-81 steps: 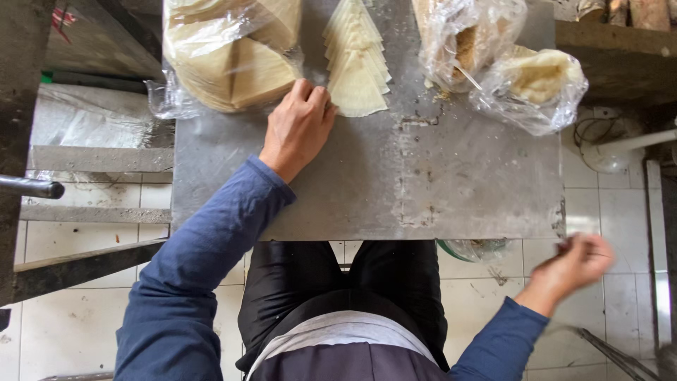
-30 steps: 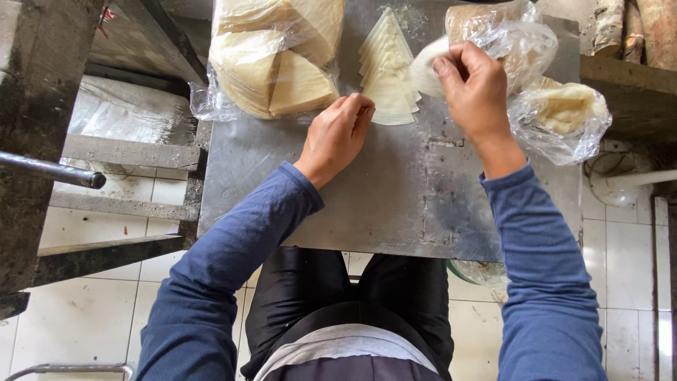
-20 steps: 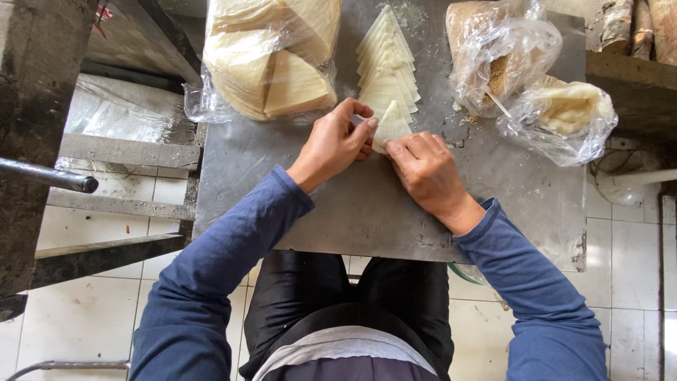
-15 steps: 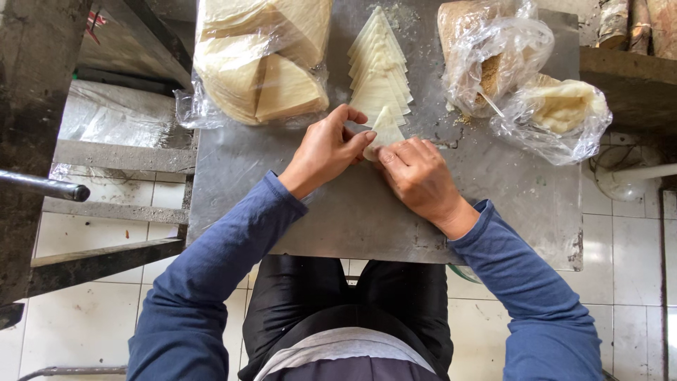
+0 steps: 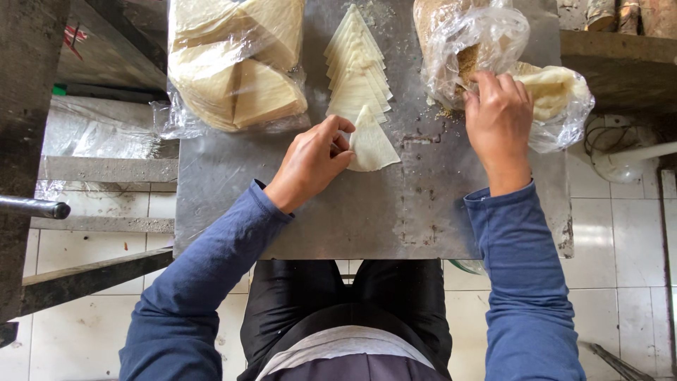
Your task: The person scoops a grainy filling onto triangular wrappers and folds them into rolls. The person repeats this process multiple times, placing each completed roll into a nearby container.
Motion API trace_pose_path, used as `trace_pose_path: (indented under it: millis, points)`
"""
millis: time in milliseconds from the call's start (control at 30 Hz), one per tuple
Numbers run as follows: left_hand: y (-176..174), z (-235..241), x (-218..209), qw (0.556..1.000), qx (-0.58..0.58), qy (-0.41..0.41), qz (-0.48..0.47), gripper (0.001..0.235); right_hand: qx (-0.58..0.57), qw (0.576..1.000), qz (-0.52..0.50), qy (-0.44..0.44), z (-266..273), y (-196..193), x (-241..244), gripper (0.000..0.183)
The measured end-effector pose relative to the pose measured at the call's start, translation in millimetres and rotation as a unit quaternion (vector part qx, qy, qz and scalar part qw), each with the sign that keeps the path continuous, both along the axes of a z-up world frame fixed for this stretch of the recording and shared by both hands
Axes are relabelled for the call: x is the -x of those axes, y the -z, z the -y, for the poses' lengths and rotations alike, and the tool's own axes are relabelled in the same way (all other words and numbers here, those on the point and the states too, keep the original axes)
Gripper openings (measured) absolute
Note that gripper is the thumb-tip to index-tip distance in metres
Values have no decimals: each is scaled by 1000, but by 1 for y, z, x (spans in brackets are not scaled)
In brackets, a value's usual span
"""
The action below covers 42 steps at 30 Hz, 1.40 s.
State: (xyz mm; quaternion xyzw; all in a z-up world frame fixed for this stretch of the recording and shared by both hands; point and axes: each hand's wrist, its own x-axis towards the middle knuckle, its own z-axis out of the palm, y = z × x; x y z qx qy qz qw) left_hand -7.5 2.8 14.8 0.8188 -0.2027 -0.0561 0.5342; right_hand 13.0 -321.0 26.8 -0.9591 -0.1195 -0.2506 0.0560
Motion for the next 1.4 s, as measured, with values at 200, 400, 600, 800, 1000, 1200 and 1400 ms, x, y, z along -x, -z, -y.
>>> trace_pose_path:
  millis: [200,400,600,800,1000,1200,1400]
  points:
    - [1,0,-2,1000,-19,-14,4,28,16,998,48,42,26,38,-18,8]
    - [-3,0,4,998,-10,-21,55,28,37,987,136,79,31,64,-70,7]
    - [-6,0,2,1000,-4,-10,12,34,31,992,100,69,16,52,-66,11]
    - [-13,-3,2,999,-40,-2,-28,35,-177,984,-11,2,18,33,-51,3]
    - [-15,-3,2,998,-45,-2,-31,34,-320,944,-83,13,31,20,-43,7]
    - [-17,-6,1,998,-48,3,-39,36,-443,891,-101,-19,36,-3,-16,10]
    - [-17,-12,-2,999,-38,1,-37,36,-510,847,-129,-82,11,-23,10,7]
